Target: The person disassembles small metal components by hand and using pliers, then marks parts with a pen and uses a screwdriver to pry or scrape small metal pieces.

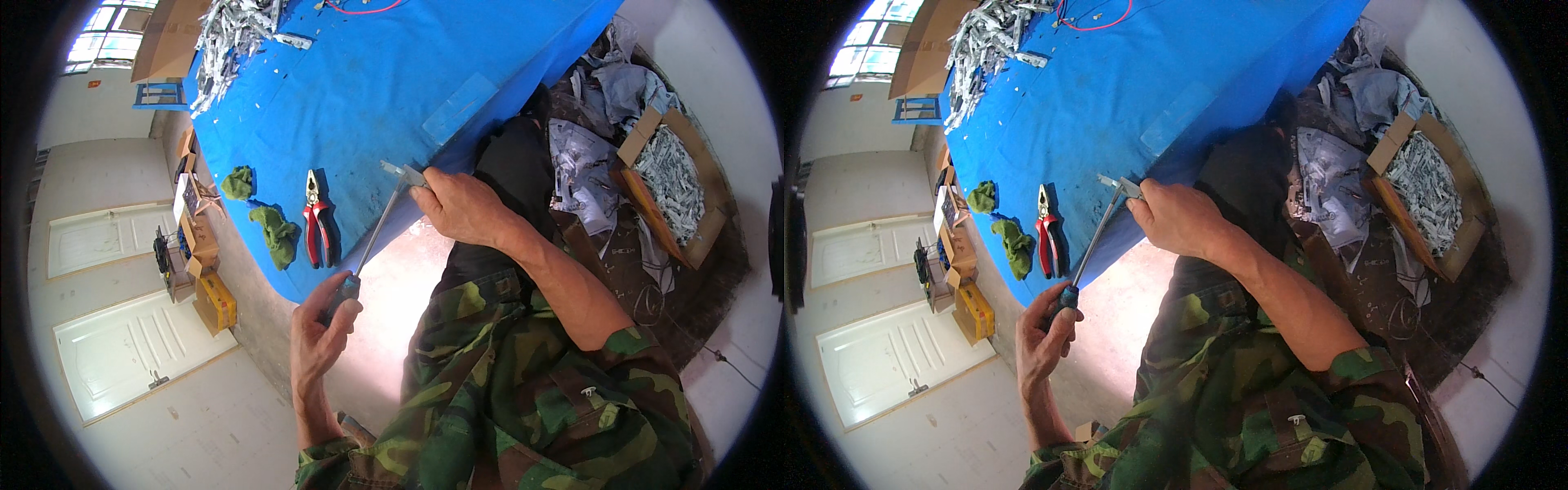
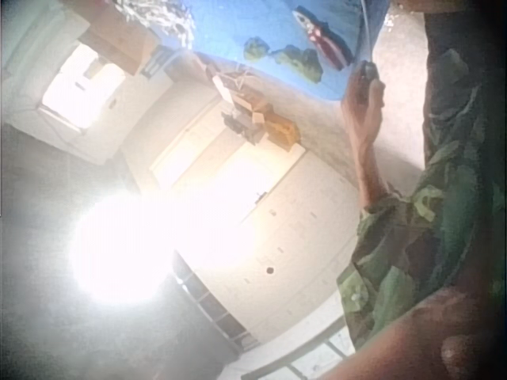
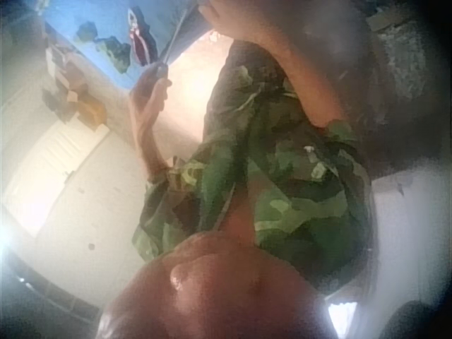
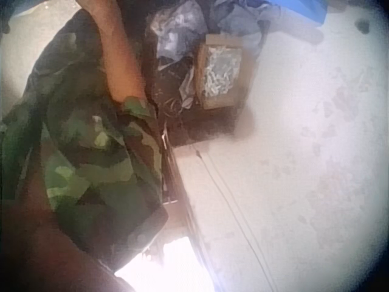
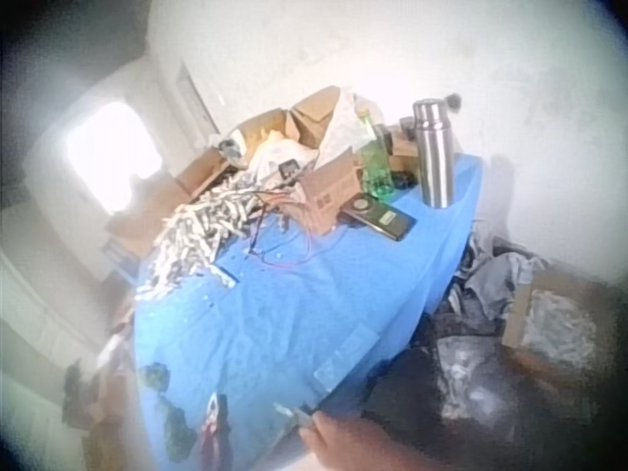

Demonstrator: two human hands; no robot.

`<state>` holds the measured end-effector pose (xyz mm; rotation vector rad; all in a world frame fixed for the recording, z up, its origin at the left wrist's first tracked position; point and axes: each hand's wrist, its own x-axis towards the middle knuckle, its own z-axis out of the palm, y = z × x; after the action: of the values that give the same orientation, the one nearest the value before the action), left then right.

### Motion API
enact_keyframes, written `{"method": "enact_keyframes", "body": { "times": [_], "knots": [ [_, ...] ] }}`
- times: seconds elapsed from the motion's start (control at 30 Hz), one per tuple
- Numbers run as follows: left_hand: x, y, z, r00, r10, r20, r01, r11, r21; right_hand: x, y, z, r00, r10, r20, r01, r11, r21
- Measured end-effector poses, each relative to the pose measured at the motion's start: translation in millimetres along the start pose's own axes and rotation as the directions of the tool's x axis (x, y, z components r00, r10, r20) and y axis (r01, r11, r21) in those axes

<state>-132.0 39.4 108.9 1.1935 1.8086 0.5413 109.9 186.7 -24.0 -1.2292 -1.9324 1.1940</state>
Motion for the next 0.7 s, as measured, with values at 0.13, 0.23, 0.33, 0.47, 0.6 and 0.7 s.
{"method": "enact_keyframes", "body": {
  "times": [0.13, 0.23, 0.33, 0.47, 0.6, 0.7],
  "knots": [
    [-0.2, -1.4, -0.1, 1.000, 0.013, -0.014, -0.013, 1.000, 0.011, -0.1, -1.7, -1.6, 1.000, 0.013, 0.020, -0.013, 1.000, 0.001],
    [-0.1, -1.4, 0.6, 0.999, 0.038, -0.019, -0.038, 0.999, 0.032, 0.0, -2.7, -2.9, 0.998, 0.037, 0.046, -0.038, 0.999, 0.008],
    [-0.9, 0.9, 0.4, 0.998, 0.058, -0.016, -0.056, 0.996, 0.072, -1.7, -4.0, -0.1, 1.000, -0.007, -0.008, 0.006, 0.994, -0.106],
    [-3.2, 9.1, 0.7, 0.990, 0.141, -0.029, -0.128, 0.957, 0.259, -4.2, -7.2, -0.6, 1.000, -0.016, -0.009, 0.014, 0.987, -0.162],
    [-7.3, 21.6, 7.5, 0.950, 0.306, -0.068, -0.241, 0.851, 0.467, -5.3, -12.0, -2.9, 1.000, 0.013, 0.014, -0.010, 0.978, -0.208],
    [-9.7, 34.1, 12.5, 0.927, 0.367, -0.075, -0.258, 0.770, 0.583, -5.6, -12.4, -1.3, 1.000, 0.001, -0.012, -0.004, 0.970, -0.243]
  ]
}}
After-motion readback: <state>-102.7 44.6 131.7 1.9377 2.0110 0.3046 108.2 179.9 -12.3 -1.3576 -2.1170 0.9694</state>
